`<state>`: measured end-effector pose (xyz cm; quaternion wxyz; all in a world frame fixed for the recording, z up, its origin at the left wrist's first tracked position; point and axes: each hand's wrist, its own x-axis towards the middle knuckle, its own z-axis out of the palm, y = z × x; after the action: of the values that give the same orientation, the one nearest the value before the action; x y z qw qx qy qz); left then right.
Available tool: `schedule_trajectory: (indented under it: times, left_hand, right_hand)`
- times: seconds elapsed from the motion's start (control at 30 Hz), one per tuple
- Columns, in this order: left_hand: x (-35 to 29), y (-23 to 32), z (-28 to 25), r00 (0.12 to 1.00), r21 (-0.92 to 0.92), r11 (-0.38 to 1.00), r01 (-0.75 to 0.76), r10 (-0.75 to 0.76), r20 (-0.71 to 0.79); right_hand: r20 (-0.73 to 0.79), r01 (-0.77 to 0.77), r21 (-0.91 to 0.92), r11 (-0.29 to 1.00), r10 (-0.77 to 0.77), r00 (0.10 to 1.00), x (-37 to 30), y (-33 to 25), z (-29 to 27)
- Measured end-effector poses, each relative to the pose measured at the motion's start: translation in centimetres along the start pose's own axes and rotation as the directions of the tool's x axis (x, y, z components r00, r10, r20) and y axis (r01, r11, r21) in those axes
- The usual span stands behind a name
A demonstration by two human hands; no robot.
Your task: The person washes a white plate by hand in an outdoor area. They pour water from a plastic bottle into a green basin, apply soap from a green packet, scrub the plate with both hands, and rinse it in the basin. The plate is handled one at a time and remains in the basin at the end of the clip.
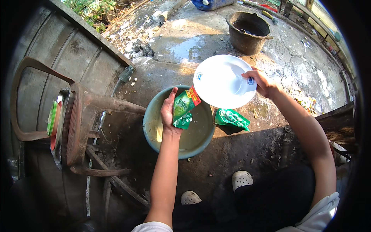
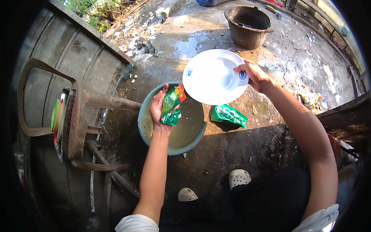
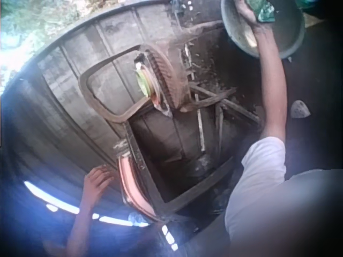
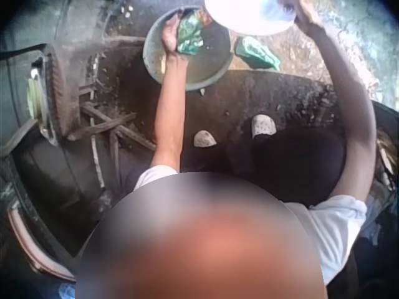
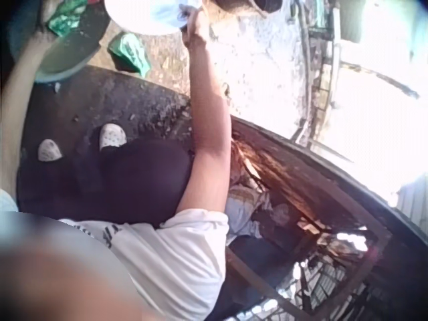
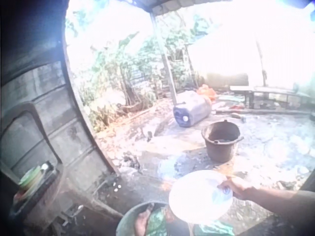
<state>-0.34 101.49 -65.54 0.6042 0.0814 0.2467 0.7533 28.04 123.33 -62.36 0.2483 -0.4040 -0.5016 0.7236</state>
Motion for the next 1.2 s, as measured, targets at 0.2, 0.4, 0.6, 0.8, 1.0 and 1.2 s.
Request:
schedule_trajectory:
  times: [0.2,0.4,0.6,0.8,1.0,1.2]
  left_hand:
    - [0.2,-2.3,-2.1,0.989,-0.215,0.975,-0.059,0.027,-0.148]
    - [-1.7,-6.7,-1.2,0.976,-0.417,0.907,0.061,0.033,0.215]
    - [-4.2,-6.4,2.9,0.998,-0.131,0.991,0.027,-0.033,-0.047]
    - [-3.8,-3.2,0.9,0.980,0.225,0.962,0.155,-0.121,-0.157]
    - [-5.0,2.7,0.6,0.958,0.656,0.755,-0.008,0.195,-0.212]
    - [-5.7,2.6,3.0,0.888,0.874,0.486,-0.004,0.403,-0.220]
  right_hand:
    - [-0.031,-0.035,-0.059,0.998,0.033,0.999,-0.9,1.1,1.2]
    - [0.012,-0.011,-0.076,0.997,0.012,1.000,-1.0,2.3,2.7]
    - [-0.054,0.011,-0.124,0.992,-0.018,0.998,-1.0,3.2,4.1]
    - [-0.101,0.061,-0.073,0.995,-0.068,0.993,-1.2,3.0,4.6]
    - [-0.107,0.182,-0.118,0.976,-0.195,0.975,-1.8,2.4,6.6]
    - [0.068,0.159,-0.164,0.973,-0.150,0.986,-3.0,3.2,11.2]
